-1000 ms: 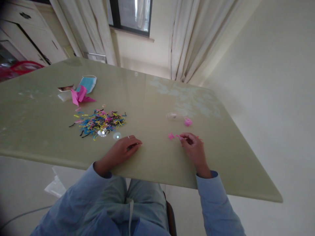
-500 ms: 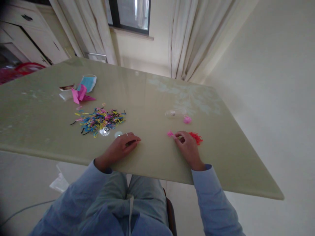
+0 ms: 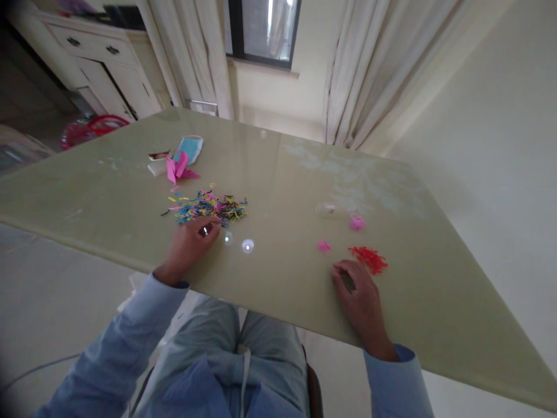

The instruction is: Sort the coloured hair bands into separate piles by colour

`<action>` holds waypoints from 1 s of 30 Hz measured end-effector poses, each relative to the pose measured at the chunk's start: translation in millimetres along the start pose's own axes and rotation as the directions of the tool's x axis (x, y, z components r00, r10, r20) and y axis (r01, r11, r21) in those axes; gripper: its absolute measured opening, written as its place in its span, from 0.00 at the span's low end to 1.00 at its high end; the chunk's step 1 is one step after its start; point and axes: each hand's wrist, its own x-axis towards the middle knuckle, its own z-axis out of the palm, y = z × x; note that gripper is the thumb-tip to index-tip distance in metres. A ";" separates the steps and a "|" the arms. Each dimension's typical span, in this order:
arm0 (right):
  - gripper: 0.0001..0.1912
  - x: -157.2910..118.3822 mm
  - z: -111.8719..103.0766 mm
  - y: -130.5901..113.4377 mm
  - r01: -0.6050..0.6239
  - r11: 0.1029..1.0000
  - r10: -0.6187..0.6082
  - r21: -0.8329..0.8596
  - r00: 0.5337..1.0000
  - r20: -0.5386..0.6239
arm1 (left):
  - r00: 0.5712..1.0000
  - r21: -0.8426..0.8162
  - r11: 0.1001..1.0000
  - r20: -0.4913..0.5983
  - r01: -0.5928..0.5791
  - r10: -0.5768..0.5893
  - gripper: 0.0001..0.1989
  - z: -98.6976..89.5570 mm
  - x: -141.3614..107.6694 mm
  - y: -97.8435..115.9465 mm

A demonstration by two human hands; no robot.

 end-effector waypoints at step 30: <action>0.12 0.5 0.6 3.5 -0.039 0.999 0.039 0.032 0.999 0.007 | 0.999 -0.200 0.980 -0.023 0.022 -0.028 0.13 -6.8 30.8 4.7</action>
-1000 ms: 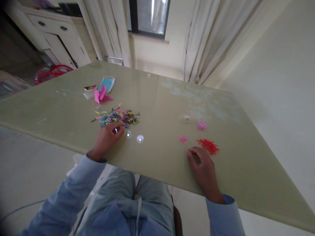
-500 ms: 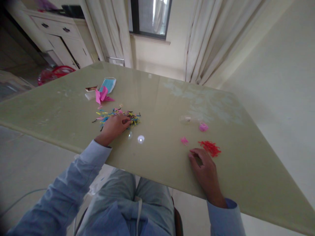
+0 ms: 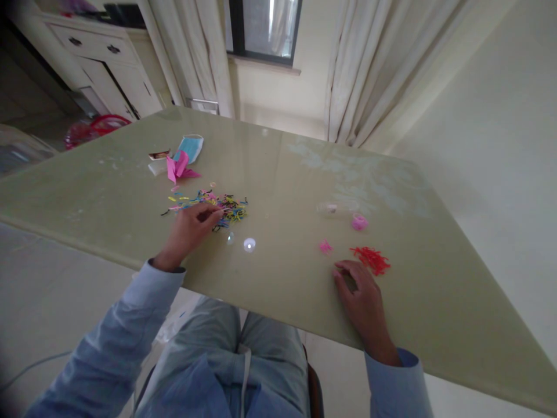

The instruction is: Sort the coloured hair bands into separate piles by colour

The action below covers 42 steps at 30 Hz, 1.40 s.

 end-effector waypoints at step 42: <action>0.12 -0.7 -0.8 -2.8 -0.041 0.997 0.040 0.062 0.999 0.021 | 0.747 0.004 0.917 0.582 -0.399 0.323 0.16 149.7 -17.4 121.3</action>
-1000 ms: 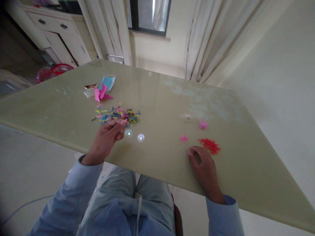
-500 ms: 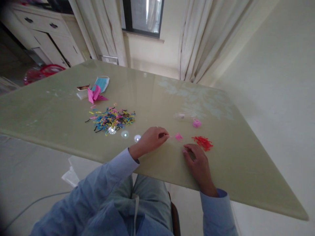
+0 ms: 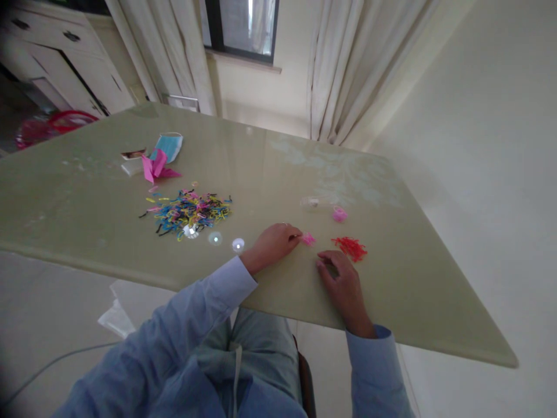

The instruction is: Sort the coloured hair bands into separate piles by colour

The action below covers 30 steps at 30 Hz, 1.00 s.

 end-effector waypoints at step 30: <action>0.11 107.5 92.9 -154.8 0.266 0.917 -0.364 0.298 0.865 0.346 | 0.931 -0.386 0.919 -0.357 -0.078 -0.071 0.09 -42.1 -132.3 -77.2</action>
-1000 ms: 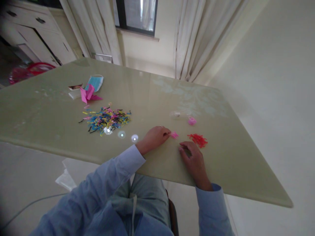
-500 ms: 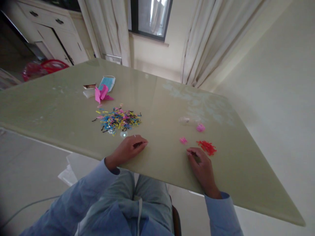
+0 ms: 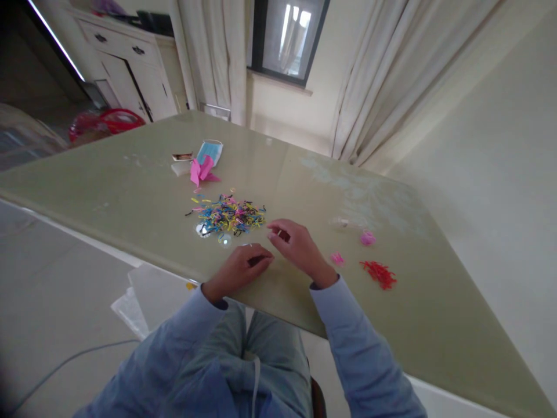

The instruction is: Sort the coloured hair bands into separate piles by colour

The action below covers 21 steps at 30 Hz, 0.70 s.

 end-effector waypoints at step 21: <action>0.14 80.6 65.1 0.3 0.134 0.869 0.011 -0.477 0.957 0.289 | 0.994 -0.058 0.993 0.042 0.100 -0.097 0.08 0.6 5.6 4.1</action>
